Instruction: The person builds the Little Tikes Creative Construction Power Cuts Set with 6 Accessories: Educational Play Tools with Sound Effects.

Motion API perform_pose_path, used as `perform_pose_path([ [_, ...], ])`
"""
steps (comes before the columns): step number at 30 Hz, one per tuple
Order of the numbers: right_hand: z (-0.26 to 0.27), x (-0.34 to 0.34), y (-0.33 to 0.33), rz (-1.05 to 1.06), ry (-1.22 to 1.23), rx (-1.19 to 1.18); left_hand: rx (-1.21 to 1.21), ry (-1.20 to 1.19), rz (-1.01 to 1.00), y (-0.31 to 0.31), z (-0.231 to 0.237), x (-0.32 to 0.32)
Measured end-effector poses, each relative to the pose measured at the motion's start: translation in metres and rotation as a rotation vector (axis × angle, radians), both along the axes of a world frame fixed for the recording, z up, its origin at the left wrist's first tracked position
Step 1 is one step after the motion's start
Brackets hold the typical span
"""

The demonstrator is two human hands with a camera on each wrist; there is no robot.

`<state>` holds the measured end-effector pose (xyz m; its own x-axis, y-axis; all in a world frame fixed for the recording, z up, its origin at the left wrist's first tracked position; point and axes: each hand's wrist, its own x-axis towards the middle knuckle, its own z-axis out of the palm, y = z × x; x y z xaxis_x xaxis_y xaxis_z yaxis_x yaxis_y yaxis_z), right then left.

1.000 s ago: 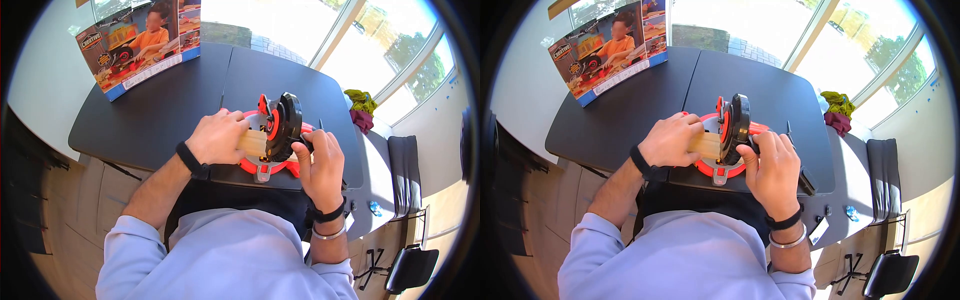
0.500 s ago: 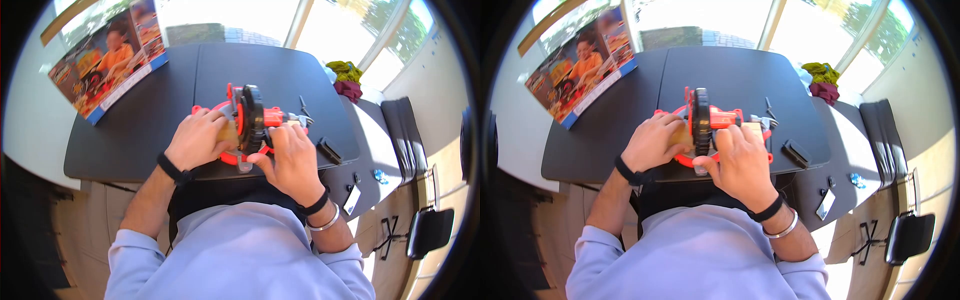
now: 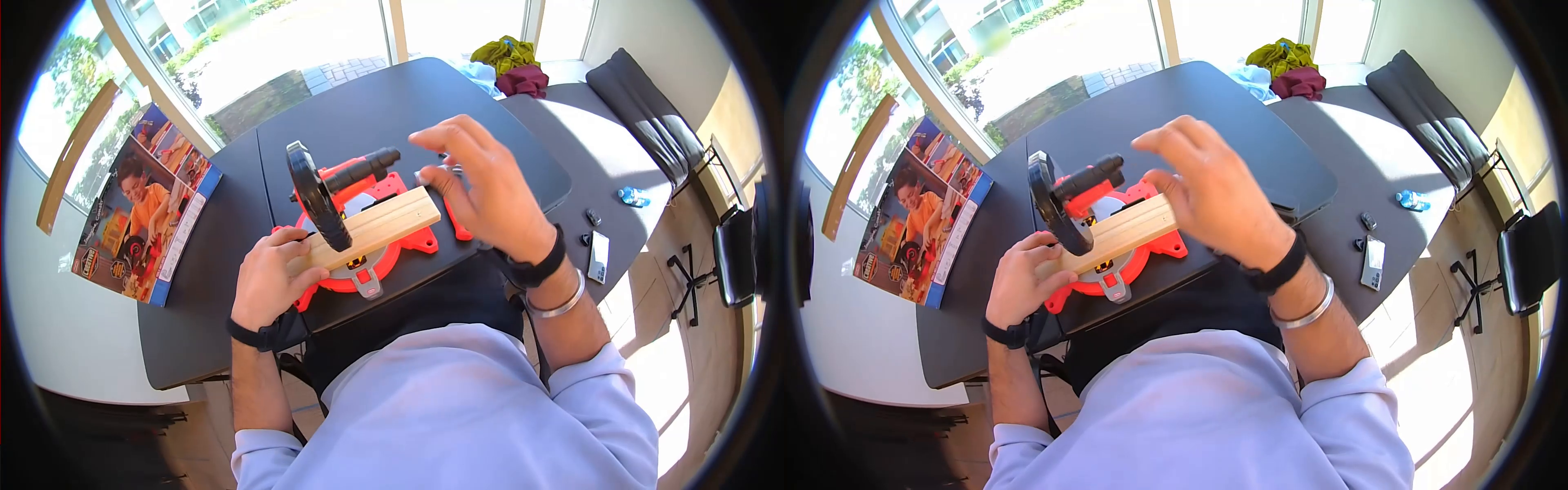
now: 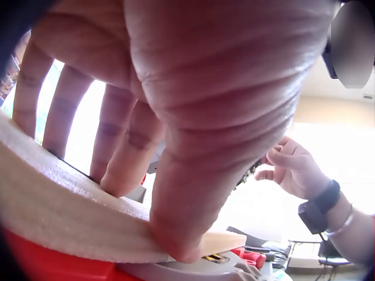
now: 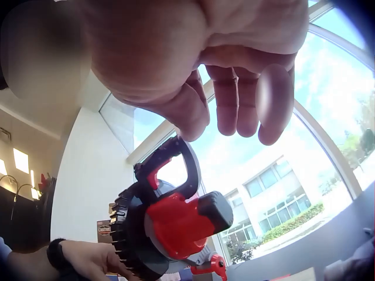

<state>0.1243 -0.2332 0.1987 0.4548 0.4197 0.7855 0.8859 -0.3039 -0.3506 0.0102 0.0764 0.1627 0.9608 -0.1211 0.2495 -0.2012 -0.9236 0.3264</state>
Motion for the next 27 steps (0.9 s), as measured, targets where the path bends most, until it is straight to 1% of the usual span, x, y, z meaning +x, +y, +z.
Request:
perform_pose_path([
  [1,-0.004,0.009,-0.007,-0.003,0.001,0.001,-0.010,-0.008,-0.006,-0.001,0.000,0.000],
  [3,-0.014,0.028,-0.021,-0.118,0.165,-0.081,-0.013,-0.004,-0.010,0.001,0.000,0.000],
  [4,-0.018,0.037,-0.026,-0.184,0.167,-0.133,-0.014,-0.002,-0.011,0.002,0.000,0.001],
  [5,-0.023,0.050,-0.031,-0.187,0.166,-0.132,-0.014,-0.004,-0.014,0.002,0.000,0.001],
  [7,-0.033,0.080,-0.039,-0.277,0.314,-0.378,-0.009,-0.017,-0.020,0.003,-0.002,0.002],
  [8,-0.038,0.094,-0.040,-0.282,0.316,-0.373,-0.005,-0.017,-0.026,0.002,-0.002,0.002],
  [10,-0.045,0.122,-0.040,-0.329,0.368,-0.535,0.020,-0.001,-0.008,0.000,-0.001,0.002],
  [11,-0.043,0.130,-0.037,-0.332,0.366,-0.531,0.023,-0.005,-0.011,-0.001,-0.002,0.002],
  [13,-0.042,0.145,-0.025,-0.318,0.463,-0.682,0.042,-0.037,-0.023,0.000,-0.003,0.002],
  [15,-0.053,0.165,-0.015,-0.313,0.470,-0.718,0.036,-0.025,-0.014,-0.001,-0.001,0.002],
  [17,-0.064,0.176,-0.003,-0.254,0.362,-0.799,0.030,-0.013,-0.004,-0.002,-0.001,0.002],
  [19,-0.069,0.183,0.004,-0.242,0.345,-0.842,0.046,0.038,0.044,-0.003,0.000,0.001],
  [21,-0.066,0.188,0.011,-0.225,0.338,-1.008,0.043,0.039,0.042,-0.002,0.001,0.001],
  [25,-0.068,0.197,0.016,-0.220,0.338,-1.059,0.038,0.054,0.044,-0.001,0.000,0.004],
  [27,-0.072,0.199,0.009,-0.226,0.325,-0.983,0.036,0.043,0.049,-0.001,-0.001,0.004],
])
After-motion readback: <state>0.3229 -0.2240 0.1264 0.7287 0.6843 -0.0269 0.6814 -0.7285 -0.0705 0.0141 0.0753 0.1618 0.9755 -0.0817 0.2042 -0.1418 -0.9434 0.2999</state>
